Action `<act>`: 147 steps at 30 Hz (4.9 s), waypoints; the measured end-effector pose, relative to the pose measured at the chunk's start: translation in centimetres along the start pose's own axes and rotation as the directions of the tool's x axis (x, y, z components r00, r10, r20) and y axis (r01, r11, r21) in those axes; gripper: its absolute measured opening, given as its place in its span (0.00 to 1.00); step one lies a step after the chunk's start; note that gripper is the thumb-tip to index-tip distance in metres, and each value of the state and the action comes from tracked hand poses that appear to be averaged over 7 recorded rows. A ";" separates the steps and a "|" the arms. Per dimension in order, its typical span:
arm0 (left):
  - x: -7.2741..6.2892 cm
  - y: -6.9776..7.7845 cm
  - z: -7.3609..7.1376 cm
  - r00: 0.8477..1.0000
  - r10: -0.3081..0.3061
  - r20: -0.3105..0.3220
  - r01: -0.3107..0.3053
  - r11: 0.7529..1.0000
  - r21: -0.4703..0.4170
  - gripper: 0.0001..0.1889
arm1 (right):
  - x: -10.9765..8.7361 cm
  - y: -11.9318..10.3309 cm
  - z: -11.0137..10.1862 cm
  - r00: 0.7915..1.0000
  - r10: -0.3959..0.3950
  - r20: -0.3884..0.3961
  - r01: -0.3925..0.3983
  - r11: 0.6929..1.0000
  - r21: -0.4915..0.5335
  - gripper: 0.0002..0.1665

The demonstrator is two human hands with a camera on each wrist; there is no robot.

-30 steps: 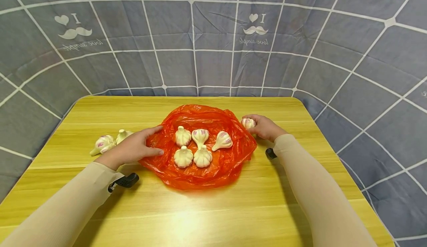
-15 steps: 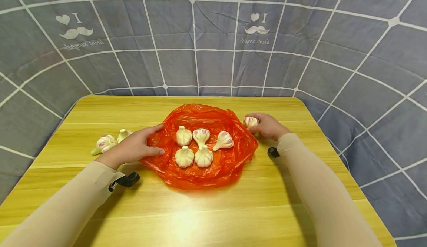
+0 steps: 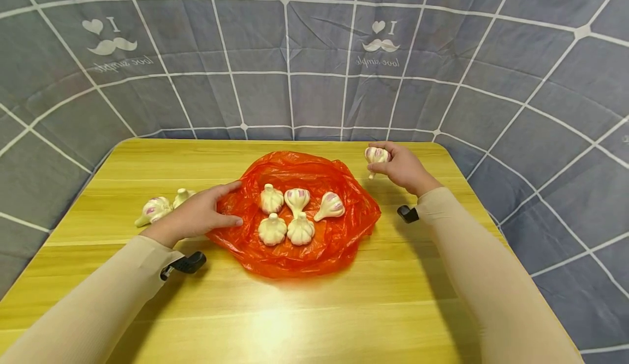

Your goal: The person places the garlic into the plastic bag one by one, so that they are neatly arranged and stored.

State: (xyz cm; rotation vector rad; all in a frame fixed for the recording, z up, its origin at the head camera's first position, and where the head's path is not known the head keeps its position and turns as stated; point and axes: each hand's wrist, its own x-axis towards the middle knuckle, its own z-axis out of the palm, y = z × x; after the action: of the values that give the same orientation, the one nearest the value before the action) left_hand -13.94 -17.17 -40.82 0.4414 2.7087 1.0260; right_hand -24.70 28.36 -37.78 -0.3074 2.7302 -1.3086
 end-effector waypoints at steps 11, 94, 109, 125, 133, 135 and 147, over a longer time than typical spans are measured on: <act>1.2 0.6 0.5 0.999 -0.023 -0.034 0.023 1.000 -0.014 0.51 | 0.6 -3.6 1.3 0.980 -0.171 0.106 0.169 0.985 0.030 0.32; -0.5 1.7 2.6 0.996 -0.035 -0.087 0.032 0.999 -0.035 0.50 | -4.7 -3.5 10.4 0.830 -0.289 0.477 0.500 0.765 -0.407 0.30; -0.5 1.7 2.6 0.996 -0.052 -0.072 0.047 0.997 -0.059 0.50 | -4.5 -3.3 11.0 0.830 -0.280 0.482 0.504 0.745 -0.436 0.32; -0.3 2.0 2.6 0.996 -0.045 -0.077 0.039 0.997 -0.066 0.51 | -4.2 -3.2 10.9 0.827 -0.277 0.489 0.508 0.741 -0.440 0.34; -0.3 2.0 2.7 0.996 -0.046 -0.076 0.040 0.996 -0.084 0.51 | -4.2 -3.1 10.7 0.827 -0.272 0.492 0.504 0.745 -0.436 0.35; -0.3 2.1 2.7 0.996 -0.046 -0.074 0.040 0.995 -0.088 0.51 | -4.2 -3.1 10.7 0.827 -0.272 0.492 0.503 0.748 -0.433 0.35; -0.3 2.2 2.6 0.996 -0.046 -0.073 0.040 0.996 -0.083 0.51 | -4.3 -3.1 10.4 0.831 -0.290 0.474 0.501 0.759 -0.415 0.33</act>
State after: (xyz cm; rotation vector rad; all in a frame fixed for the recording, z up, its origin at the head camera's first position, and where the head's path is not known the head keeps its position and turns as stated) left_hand -12.42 -14.12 -41.26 0.3356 2.7163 1.1585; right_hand -18.32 19.57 -41.87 -1.1317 2.6836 -0.4186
